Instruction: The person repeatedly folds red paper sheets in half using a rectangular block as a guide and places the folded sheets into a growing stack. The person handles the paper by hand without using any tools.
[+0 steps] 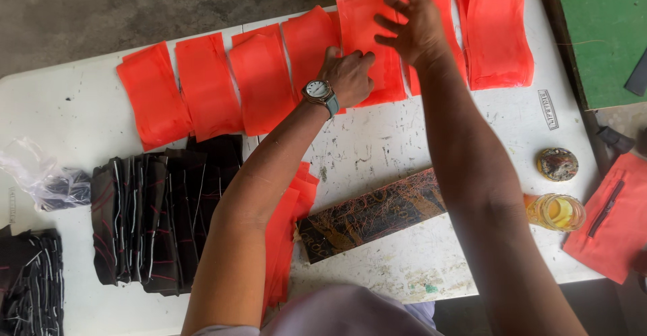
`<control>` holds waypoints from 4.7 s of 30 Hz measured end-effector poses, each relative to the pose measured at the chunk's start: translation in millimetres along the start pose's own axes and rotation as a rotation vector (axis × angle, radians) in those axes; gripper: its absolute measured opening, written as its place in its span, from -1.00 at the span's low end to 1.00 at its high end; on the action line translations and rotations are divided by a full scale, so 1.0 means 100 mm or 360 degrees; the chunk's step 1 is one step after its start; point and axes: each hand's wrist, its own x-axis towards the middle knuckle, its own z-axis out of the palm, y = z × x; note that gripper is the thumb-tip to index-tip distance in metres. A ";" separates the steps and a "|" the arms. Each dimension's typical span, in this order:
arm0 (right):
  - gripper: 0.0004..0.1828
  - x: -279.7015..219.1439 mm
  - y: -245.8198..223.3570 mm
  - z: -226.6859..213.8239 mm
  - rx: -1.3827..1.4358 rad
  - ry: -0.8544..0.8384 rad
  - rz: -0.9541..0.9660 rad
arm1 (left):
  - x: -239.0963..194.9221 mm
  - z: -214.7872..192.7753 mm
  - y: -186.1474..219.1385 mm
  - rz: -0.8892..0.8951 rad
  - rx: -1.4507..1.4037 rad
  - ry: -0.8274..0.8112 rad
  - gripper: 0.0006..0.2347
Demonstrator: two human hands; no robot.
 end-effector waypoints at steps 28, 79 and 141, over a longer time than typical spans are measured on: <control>-0.15 -3.18 0.66 0.04 -0.2464 -0.0081 -0.0493 | -3.58 -0.63 0.12 -0.0803 0.0006 0.0387 -0.63; -0.14 -3.92 0.22 -0.74 -0.0887 0.0338 -0.0435 | -2.37 -0.03 0.84 -0.0270 -0.2864 -0.0407 -0.33; -0.52 -4.75 -0.41 -1.52 -0.2954 0.0565 -0.0659 | -2.31 -0.08 0.98 -0.0496 -0.0908 -0.0421 -0.35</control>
